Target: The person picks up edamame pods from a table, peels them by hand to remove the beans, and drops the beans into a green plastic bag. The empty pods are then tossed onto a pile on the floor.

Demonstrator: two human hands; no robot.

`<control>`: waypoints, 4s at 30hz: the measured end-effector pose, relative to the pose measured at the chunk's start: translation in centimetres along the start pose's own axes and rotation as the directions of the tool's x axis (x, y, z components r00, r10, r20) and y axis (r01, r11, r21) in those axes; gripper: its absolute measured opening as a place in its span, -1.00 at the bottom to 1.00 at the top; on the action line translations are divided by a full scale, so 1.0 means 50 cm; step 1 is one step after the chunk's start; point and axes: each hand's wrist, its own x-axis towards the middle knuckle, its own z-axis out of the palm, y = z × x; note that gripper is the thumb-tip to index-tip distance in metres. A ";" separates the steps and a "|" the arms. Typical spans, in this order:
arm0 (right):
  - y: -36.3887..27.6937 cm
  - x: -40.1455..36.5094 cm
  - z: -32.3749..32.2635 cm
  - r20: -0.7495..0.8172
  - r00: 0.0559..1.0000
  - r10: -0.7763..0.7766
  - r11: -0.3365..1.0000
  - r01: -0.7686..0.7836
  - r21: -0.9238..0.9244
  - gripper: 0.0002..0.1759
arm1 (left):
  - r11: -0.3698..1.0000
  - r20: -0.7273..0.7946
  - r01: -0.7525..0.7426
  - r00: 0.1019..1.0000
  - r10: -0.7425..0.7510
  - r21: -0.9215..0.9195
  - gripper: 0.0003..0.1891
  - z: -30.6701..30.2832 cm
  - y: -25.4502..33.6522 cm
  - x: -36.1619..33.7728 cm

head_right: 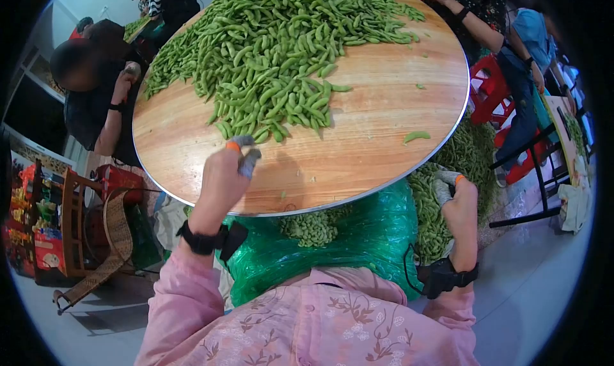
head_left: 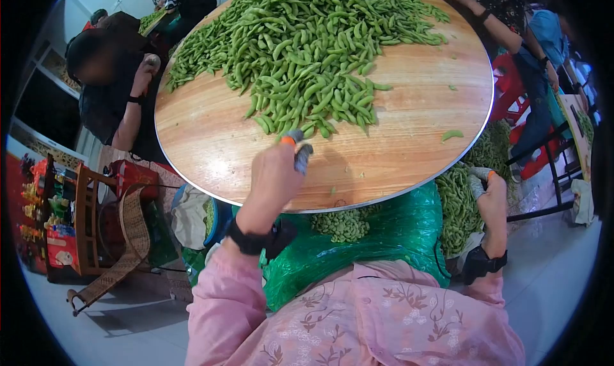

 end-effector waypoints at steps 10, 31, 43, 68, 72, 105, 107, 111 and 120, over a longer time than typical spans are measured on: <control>-0.136 -0.033 0.110 0.201 0.955 -0.216 0.915 0.127 0.383 -0.82 | 0.983 0.123 0.023 0.991 -0.046 0.183 -0.75 0.008 -0.029 0.059; -0.237 -0.035 0.197 0.462 0.828 -0.319 0.797 -0.029 0.603 -0.78 | 0.935 -0.163 0.059 0.979 -0.122 -0.349 -0.82 -0.011 -0.038 -0.002; -0.279 -0.018 0.189 0.514 0.810 -0.282 0.613 -0.260 0.746 -0.79 | 0.210 0.363 0.365 0.930 -0.049 -0.907 -0.85 -0.015 0.059 -0.076; -0.289 -0.031 0.192 0.515 0.796 -0.317 0.674 -0.193 0.713 -0.86 | 0.179 0.295 0.291 0.956 -0.008 -0.940 -0.89 -0.036 0.078 -0.106; -0.277 -0.032 0.205 0.511 0.794 -0.330 0.697 -0.160 0.699 -0.86 | 0.169 0.312 0.306 0.950 0.012 -0.937 -0.88 -0.027 0.071 -0.112; -0.258 -0.047 0.195 0.609 0.752 -0.253 0.612 -0.363 0.702 -0.79 | 0.877 0.117 -0.145 0.968 0.221 -0.458 -0.77 -0.013 0.083 -0.145; -0.254 -0.045 0.194 0.638 0.727 -0.254 0.616 -0.387 0.686 -0.79 | 0.892 0.066 -0.188 0.970 0.235 -0.411 -0.77 -0.008 0.074 -0.148; -0.267 -0.047 0.187 0.686 0.690 -0.229 0.579 -0.470 0.666 -0.79 | 0.885 -0.065 -0.287 0.957 0.283 -0.368 -0.78 0.002 0.068 -0.145; -0.264 -0.050 0.175 0.718 0.648 -0.254 0.549 -0.514 0.659 -0.82 | 0.860 -0.064 -0.331 0.941 0.333 -0.389 -0.77 0.014 0.071 -0.143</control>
